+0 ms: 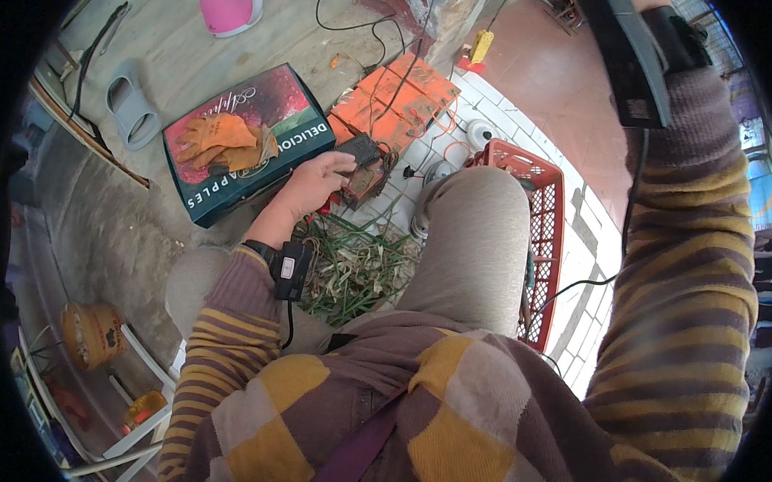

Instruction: The person sits on the floor and organizes items, including a box and gloves. They then pick up a power adapter and begin stripping the insulation from the wires using a small tool.

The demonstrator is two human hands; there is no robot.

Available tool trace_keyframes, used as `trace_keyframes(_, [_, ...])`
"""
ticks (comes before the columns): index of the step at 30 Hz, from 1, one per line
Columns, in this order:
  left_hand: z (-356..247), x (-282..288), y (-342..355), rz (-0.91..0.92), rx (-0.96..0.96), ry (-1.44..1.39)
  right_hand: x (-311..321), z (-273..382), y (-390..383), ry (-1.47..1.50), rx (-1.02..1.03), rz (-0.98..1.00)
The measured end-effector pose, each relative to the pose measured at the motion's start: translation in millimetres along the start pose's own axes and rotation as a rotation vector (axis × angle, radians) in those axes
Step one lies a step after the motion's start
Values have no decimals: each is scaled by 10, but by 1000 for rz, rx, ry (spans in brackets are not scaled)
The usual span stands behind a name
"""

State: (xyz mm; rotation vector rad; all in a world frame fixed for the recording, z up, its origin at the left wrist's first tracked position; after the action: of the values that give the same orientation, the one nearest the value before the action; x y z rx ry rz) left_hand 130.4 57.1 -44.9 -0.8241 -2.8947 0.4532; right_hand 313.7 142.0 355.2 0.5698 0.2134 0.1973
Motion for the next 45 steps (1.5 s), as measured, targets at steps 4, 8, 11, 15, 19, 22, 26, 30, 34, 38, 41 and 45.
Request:
trace_keyframes(4, [170, 15, 30, 23, 62, 399, 489, -394, -10, -53, -18, -54])
trace_keyframes(8, [178, 113, 9, -57, 91, 472, 908, -805, -242, -805, -2, 42])
trace_keyframes(11, [145, 183, -4, -116, 127, 406, 904, -1051, -579, -1902, 73, 105])
trace_keyframes(15, [131, 163, 1, -126, 175, 310, 327, -1753, -1502, -1353, -71, 502])
trace_keyframes(19, [135, 115, 21, -113, 197, 27, -322, -2538, -2299, -1062, -170, 986])
trace_keyframes(22, [107, 131, 15, -115, 163, 69, -293, -2743, -2379, -1071, -145, 933])
trace_keyframes(26, [-7, 275, -2, -193, 110, 422, -69, -2836, -2300, -1089, -331, 877])
trace_keyframes(30, [-159, 442, -38, -223, 102, 694, 56, -2862, -2328, -1072, -497, 846])
trace_keyframes(34, [-277, 537, -79, -233, 83, 797, 122, -2873, -2331, -1032, -538, 812])
trace_keyframes(38, [-460, 640, -109, -260, -147, 525, 153, -2854, -2279, -999, -565, 781])
trace_keyframes(41, [-382, 675, -82, -175, -60, -62, 98, -2830, -2273, -982, -573, 794])
trace_keyframes(45, [-410, 529, 7, 0, -181, -578, 7, -2856, -2298, -875, -648, 722])
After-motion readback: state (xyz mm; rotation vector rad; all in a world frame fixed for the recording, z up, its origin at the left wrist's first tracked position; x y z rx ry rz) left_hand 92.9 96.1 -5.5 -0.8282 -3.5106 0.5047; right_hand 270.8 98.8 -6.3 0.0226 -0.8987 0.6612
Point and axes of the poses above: each hand's wrist, its own y-axis towards the middle knuckle, its own x-axis out of the back of the hand, z = x × y, the point moved 6 cm from there along y, towards the middle knuckle, and after that the axes turned 9 degrees about x, right-handed, at the moved point
